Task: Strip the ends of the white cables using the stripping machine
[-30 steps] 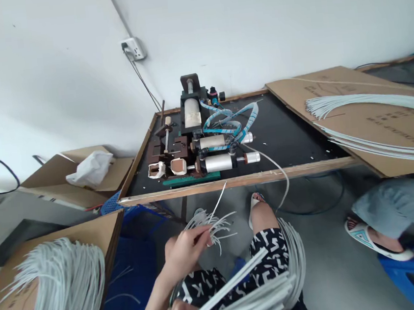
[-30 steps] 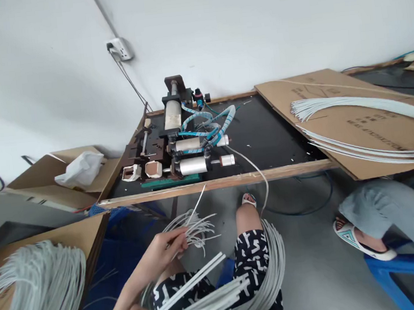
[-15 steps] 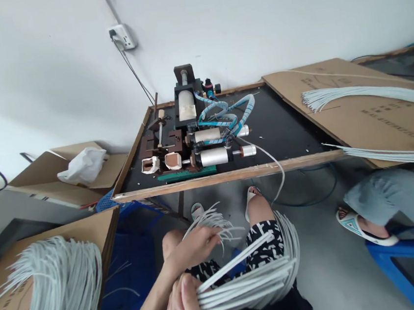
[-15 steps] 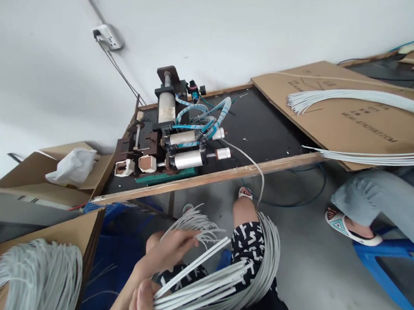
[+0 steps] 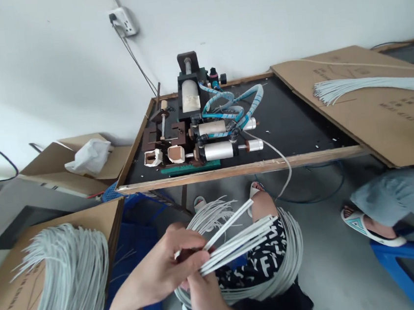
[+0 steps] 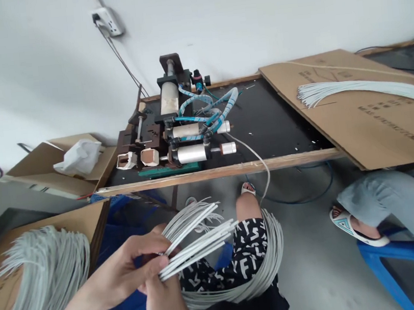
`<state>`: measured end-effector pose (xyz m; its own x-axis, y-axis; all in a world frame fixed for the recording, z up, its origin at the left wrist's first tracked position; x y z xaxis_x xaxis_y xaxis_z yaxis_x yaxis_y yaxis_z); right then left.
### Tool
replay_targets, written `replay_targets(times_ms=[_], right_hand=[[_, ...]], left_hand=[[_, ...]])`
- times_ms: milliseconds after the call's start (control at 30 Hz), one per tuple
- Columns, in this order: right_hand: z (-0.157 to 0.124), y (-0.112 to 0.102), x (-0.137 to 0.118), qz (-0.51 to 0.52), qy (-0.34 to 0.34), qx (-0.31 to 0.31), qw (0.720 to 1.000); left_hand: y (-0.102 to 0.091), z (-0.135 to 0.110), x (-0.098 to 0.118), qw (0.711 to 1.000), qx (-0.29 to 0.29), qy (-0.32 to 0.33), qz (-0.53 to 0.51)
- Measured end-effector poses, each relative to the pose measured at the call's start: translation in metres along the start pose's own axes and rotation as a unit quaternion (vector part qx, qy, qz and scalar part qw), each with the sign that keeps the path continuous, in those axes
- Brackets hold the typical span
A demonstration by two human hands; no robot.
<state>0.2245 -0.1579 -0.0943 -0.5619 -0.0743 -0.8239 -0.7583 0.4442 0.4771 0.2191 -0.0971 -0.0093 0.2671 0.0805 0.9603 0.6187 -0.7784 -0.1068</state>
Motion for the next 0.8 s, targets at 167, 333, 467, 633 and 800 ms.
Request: replay_targets(times_ms=[167,333,467,633,800], right_hand=[[0.01,0.004,-0.003,-0.021,0.037,-0.053,0.998],[0.016,-0.015,0.028,0.017,0.056,0.038,0.998],[0.017,-0.025,0.032,0.03,0.064,0.069,0.995],[0.016,-0.025,0.011,0.06,0.066,0.039,0.995],[0.014,-0.028,0.008,0.1,0.083,0.051,0.99]], left_hand=[[0.0,0.0,-0.009,0.998,0.034,-0.02,-0.041],[-0.016,0.001,-0.042,0.975,0.144,-0.041,-0.167],[-0.026,0.004,-0.048,0.949,0.201,0.02,-0.242],[-0.047,0.008,-0.043,0.918,0.267,0.11,-0.272],[-0.085,0.016,-0.016,0.886,0.35,0.223,-0.207]])
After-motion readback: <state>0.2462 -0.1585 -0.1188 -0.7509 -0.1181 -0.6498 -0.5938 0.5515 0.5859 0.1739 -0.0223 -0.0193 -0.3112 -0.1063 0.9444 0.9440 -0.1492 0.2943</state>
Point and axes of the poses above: each hand's wrist, its own z-axis towards the middle knuckle, its own y-axis out of the palm, x = y × z, the point moved 10 cm from there along z, towards the middle knuckle, and after that the axes turned 15 degrees about -z, right-handed, at the moved point
